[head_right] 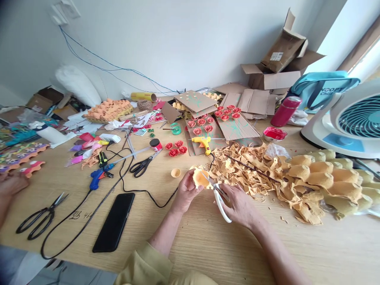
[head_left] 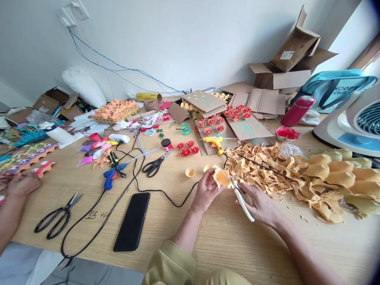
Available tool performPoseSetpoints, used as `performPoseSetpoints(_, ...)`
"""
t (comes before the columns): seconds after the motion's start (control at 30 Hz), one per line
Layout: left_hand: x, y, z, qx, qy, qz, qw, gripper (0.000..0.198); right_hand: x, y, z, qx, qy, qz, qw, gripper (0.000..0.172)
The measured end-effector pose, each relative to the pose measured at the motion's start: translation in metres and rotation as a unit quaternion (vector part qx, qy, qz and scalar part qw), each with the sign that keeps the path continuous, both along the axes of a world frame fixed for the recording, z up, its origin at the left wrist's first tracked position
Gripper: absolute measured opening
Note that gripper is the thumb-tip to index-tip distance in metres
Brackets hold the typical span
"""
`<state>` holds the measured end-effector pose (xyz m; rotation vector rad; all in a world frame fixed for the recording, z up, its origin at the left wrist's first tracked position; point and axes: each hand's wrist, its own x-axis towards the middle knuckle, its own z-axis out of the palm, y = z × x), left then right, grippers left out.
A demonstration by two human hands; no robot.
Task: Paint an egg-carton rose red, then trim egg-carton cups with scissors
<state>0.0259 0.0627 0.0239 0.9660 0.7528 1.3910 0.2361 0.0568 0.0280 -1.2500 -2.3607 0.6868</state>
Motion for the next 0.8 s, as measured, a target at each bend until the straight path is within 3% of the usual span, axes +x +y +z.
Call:
performPoseSetpoints(0.33,0.0042,-0.0041,0.0043,0.011,-0.005,-0.028,1.0,0.053,-0.001,0.0008,-0.0011,0.03,0.007,-0.006,0.999,0.017)
performPoseSetpoints(0.8,0.0055,-0.0051,0.0033,-0.021,-0.033,-0.011,0.999,0.051,-0.0013,0.0,-0.0018,0.053,0.032,-0.014,0.998,0.024)
